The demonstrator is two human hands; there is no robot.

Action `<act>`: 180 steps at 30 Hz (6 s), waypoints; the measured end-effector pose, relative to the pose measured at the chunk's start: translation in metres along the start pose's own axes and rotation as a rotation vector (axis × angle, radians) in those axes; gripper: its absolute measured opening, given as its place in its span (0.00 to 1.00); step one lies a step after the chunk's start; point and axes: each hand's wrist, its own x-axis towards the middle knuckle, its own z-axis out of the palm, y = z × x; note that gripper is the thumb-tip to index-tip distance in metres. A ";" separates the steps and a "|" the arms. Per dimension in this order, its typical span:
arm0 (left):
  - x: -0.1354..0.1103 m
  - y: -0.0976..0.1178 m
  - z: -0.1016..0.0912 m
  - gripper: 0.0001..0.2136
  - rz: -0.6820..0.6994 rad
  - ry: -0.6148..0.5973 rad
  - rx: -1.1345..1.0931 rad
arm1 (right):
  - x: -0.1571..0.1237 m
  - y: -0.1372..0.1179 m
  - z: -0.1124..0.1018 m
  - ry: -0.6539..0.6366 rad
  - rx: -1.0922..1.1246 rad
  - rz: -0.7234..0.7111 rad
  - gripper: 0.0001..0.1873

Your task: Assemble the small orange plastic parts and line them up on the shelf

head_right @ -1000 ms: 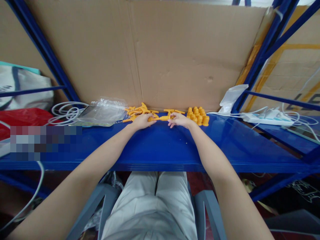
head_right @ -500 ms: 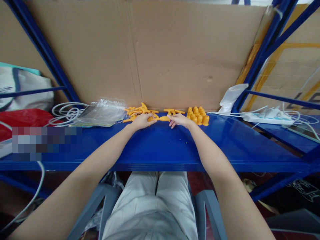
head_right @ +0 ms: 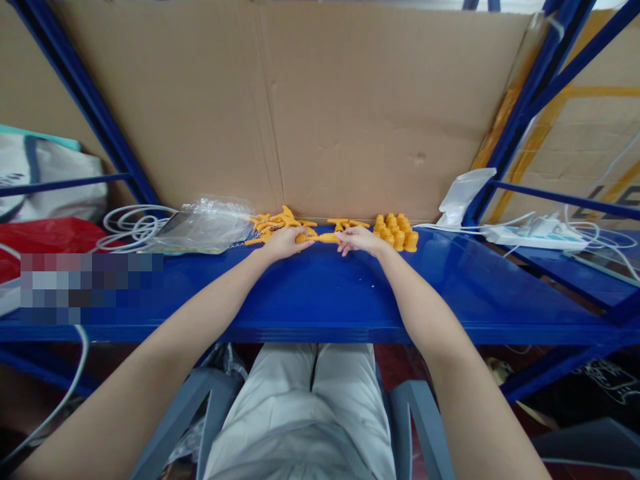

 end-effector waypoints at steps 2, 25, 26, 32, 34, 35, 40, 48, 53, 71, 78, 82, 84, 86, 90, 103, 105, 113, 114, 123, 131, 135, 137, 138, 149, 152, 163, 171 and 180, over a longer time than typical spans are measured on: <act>0.000 0.000 0.000 0.18 0.006 0.008 -0.004 | -0.002 -0.002 0.000 0.000 0.000 0.001 0.21; 0.002 0.000 0.003 0.13 0.012 0.026 -0.005 | 0.012 -0.006 0.023 0.231 -0.680 -0.540 0.08; 0.002 0.001 0.003 0.13 0.013 0.024 -0.001 | 0.010 -0.009 0.028 0.173 -0.745 -0.573 0.08; 0.003 0.008 0.006 0.14 0.062 0.013 0.019 | -0.005 -0.026 0.052 -0.031 -1.107 -0.404 0.17; 0.004 0.007 0.008 0.18 0.095 0.057 -0.042 | -0.007 -0.028 0.052 -0.016 -1.150 -0.368 0.22; 0.004 0.006 0.009 0.21 0.103 0.092 -0.085 | -0.007 -0.028 0.050 0.010 -1.157 -0.362 0.24; 0.008 -0.011 0.015 0.24 0.032 0.152 -0.128 | -0.005 -0.024 0.033 0.203 -1.056 -0.317 0.25; 0.010 -0.030 0.025 0.18 -0.128 -0.240 0.079 | -0.006 -0.019 0.013 0.399 -0.992 -0.121 0.27; 0.010 -0.026 0.025 0.20 -0.163 -0.192 0.070 | -0.010 -0.022 0.008 0.498 -0.977 -0.091 0.26; 0.012 0.000 0.018 0.11 0.103 -0.117 -0.101 | 0.036 -0.025 0.003 0.424 -0.751 -0.123 0.18; 0.012 -0.001 0.022 0.11 0.096 -0.090 -0.126 | 0.077 -0.035 0.016 0.354 -0.750 -0.030 0.18; 0.011 0.001 0.021 0.10 0.073 -0.092 -0.131 | 0.092 -0.030 0.025 0.342 -0.729 0.029 0.19; 0.011 0.002 0.020 0.10 0.066 -0.096 -0.131 | 0.096 -0.026 0.027 0.341 -0.748 0.074 0.19; 0.011 0.002 0.020 0.10 0.064 -0.102 -0.130 | 0.097 -0.023 0.029 0.343 -0.789 0.109 0.20; 0.011 0.002 0.019 0.11 0.077 -0.113 -0.129 | 0.094 -0.018 0.030 0.356 -0.869 0.141 0.24; 0.011 0.002 0.015 0.12 0.118 -0.131 -0.139 | 0.036 -0.052 -0.014 0.376 -1.120 0.045 0.23; 0.012 0.001 0.015 0.12 0.120 -0.139 -0.132 | 0.018 -0.055 -0.020 0.381 -1.131 0.097 0.23; 0.011 0.004 0.017 0.12 0.065 -0.145 -0.139 | -0.024 -0.037 -0.032 0.411 -1.198 0.319 0.19; 0.011 0.004 0.017 0.14 0.048 -0.133 -0.138 | -0.024 -0.036 -0.034 0.409 -1.213 0.346 0.20; 0.004 -0.002 0.012 0.22 -0.160 -0.104 0.106 | -0.018 -0.028 -0.034 0.342 -1.280 0.346 0.20; 0.003 0.000 0.011 0.28 -0.133 -0.266 0.159 | -0.022 -0.036 -0.026 0.276 -1.299 0.431 0.28; 0.005 0.003 0.008 0.23 -0.126 -0.272 0.172 | -0.022 -0.036 -0.024 0.210 -1.316 0.454 0.30; 0.006 0.004 0.006 0.22 -0.109 -0.308 0.151 | -0.021 -0.034 -0.024 0.190 -1.314 0.438 0.30; 0.006 0.004 0.005 0.22 -0.103 -0.324 0.135 | -0.021 -0.033 -0.023 0.182 -1.308 0.431 0.30; 0.007 0.002 0.004 0.20 -0.069 -0.323 0.076 | -0.017 -0.030 -0.019 0.089 -1.145 0.220 0.18; 0.007 0.001 0.005 0.19 -0.069 -0.306 0.051 | -0.017 -0.030 -0.019 0.071 -1.085 0.185 0.16; 0.003 0.007 0.002 0.16 -0.131 -0.262 0.033 | -0.022 -0.035 -0.010 0.130 -1.050 0.127 0.16; 0.004 0.004 0.005 0.14 -0.096 -0.243 0.063 | -0.009 -0.030 -0.004 0.129 -1.065 -0.117 0.13; 0.005 0.004 0.007 0.13 -0.087 -0.244 0.055 | -0.002 -0.018 -0.007 0.140 -1.016 -0.242 0.16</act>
